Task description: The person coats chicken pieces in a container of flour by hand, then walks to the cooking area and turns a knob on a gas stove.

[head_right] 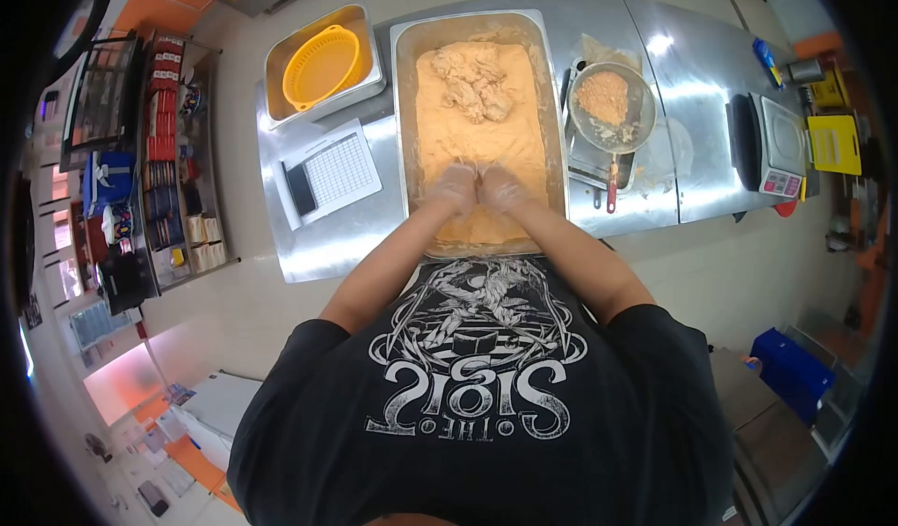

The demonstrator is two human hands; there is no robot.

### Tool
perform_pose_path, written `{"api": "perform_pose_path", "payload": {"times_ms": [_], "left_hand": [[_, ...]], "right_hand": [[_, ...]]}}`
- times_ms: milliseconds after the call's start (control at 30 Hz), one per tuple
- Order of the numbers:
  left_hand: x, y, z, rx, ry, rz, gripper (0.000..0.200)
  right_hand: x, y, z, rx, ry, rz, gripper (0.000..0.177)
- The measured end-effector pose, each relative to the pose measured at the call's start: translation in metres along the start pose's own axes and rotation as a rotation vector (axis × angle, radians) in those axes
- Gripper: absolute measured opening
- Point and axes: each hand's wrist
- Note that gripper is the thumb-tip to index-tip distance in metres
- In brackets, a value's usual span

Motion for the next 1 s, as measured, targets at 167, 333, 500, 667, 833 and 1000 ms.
{"api": "perform_pose_path", "payload": {"times_ms": [167,333,500,667,833,1000], "left_hand": [[-0.005,-0.037,0.015,0.152,-0.002,0.059,0.024],[-0.027,-0.017,0.019,-0.017,0.000,0.228,0.030],[-0.032,0.084,0.027,0.275,-0.059,-0.139,0.035],[-0.025,0.124,0.037,0.139,-0.123,-0.082,0.049],[-0.028,0.056,0.044,0.772,-0.102,-0.115,0.070],[-0.006,0.008,0.031,2.025,-0.427,0.555,0.071]], "right_hand": [[0.005,-0.027,-0.011,0.271,-0.049,0.194,0.033],[0.008,0.018,0.001,0.108,-0.197,0.363,0.043],[-0.031,0.092,0.017,-0.274,-0.356,-0.082,0.042],[-0.042,0.124,0.036,0.060,-0.330,-0.316,0.050],[-0.005,0.064,0.042,-0.165,-0.419,-0.393,0.048],[0.003,-0.010,0.073,-0.468,-0.276,-0.784,0.054]]}}
Point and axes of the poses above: each hand's wrist, its own x-axis away from the middle knuckle, its own y-axis out of the back of the hand, z = x × y, and after that the axes turned 15 degrees about z, right-handed
